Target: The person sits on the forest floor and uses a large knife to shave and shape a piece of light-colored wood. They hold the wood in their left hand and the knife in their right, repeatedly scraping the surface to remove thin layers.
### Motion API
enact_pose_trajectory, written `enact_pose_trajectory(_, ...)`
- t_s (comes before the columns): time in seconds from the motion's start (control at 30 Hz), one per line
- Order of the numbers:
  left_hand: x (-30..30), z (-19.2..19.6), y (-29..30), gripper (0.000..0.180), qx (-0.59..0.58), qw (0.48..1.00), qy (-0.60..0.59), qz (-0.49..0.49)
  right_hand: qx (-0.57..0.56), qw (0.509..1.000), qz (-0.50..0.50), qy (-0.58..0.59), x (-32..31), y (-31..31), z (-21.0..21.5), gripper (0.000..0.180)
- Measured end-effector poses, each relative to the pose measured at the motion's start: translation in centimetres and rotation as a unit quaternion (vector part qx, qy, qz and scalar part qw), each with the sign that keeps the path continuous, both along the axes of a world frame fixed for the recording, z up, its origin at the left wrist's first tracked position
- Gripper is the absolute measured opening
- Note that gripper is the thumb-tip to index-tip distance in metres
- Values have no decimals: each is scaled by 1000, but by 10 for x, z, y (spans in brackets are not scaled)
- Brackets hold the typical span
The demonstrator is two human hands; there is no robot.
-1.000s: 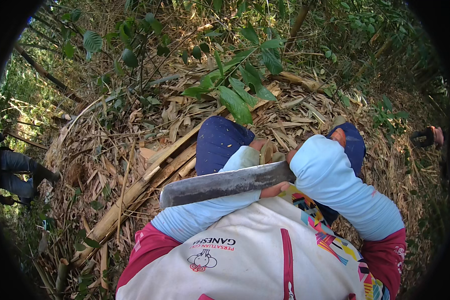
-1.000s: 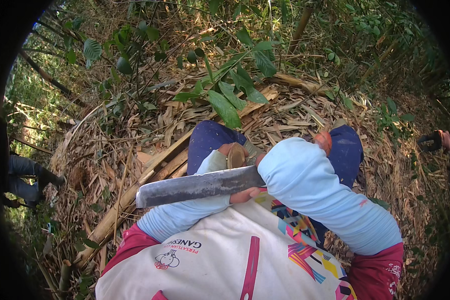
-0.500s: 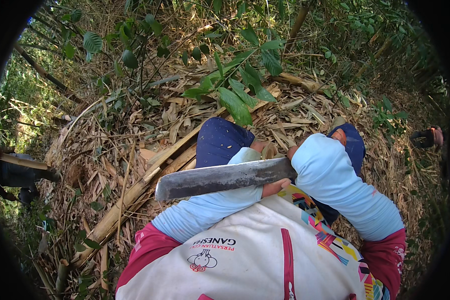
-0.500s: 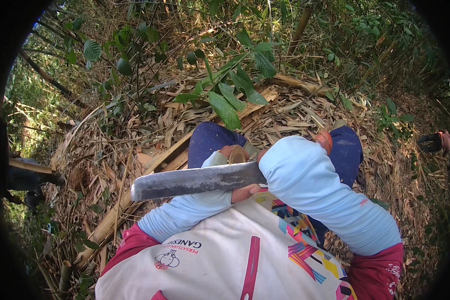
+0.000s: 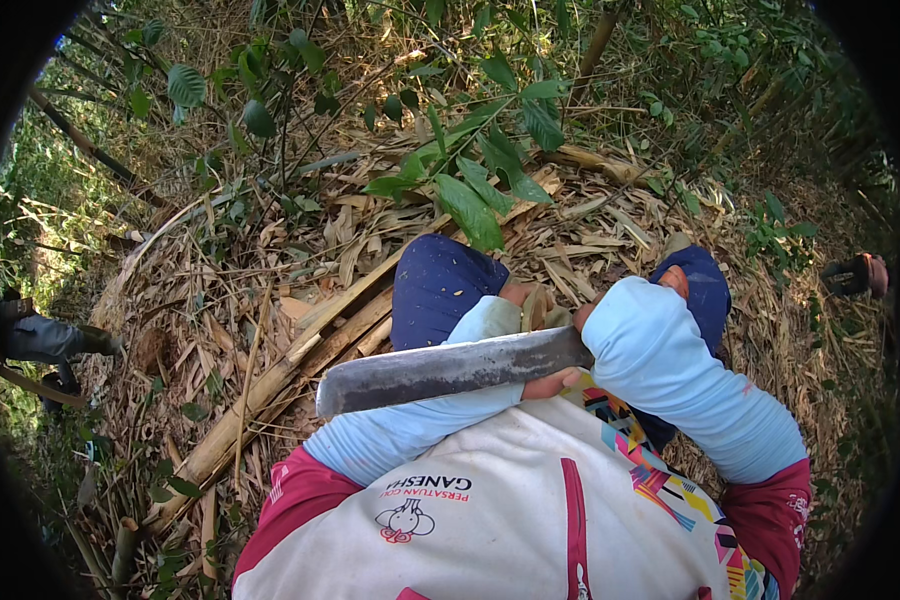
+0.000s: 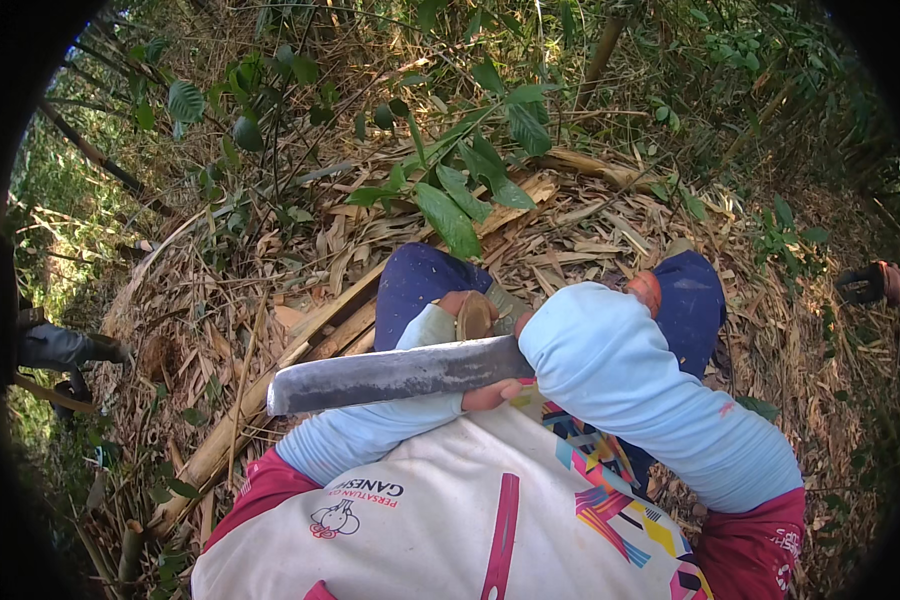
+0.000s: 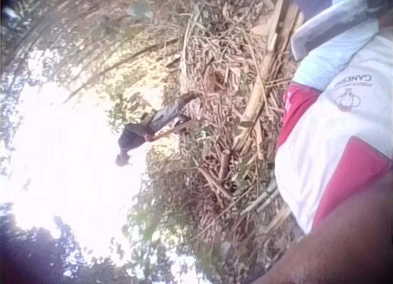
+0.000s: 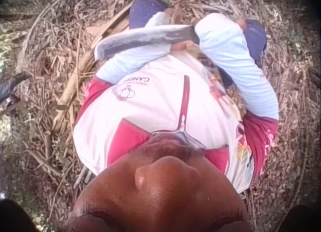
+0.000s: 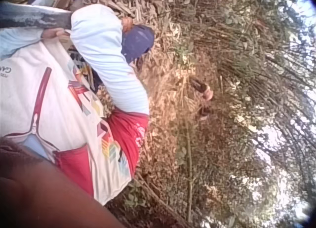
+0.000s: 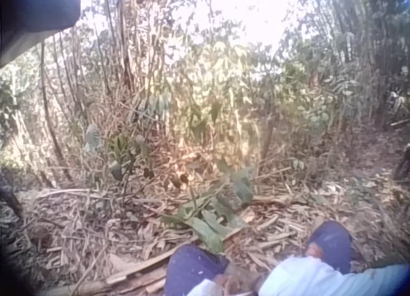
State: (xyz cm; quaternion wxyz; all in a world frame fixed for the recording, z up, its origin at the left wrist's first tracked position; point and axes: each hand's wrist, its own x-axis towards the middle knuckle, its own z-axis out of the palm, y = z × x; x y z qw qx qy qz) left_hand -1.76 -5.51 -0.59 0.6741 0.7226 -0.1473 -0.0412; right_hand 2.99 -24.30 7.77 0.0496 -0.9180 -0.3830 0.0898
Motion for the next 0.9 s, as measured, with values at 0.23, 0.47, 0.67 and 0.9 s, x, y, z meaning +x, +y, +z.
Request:
enact_pose_trajectory(0.23, -3, 20, 1, 71, 63, 996, 59, 4, 41, 998, 1, 42, 6, -4, -7, 11)
enact_pose_trajectory(0.47, -9, 9, -2, 57, 116, 987, -66, 87, 55, 998, 0, -40, 4, -4, -13, 14)
enact_pose_trajectory(0.67, -6, 23, -3, 43, 103, 990, -64, 71, 69, 996, -7, -63, 1, -7, -21, 17)
enact_pose_trajectory(0.9, -10, 15, -4, 45, 73, 994, -42, 71, 105, 994, -32, 5, 4, -10, -27, 19)
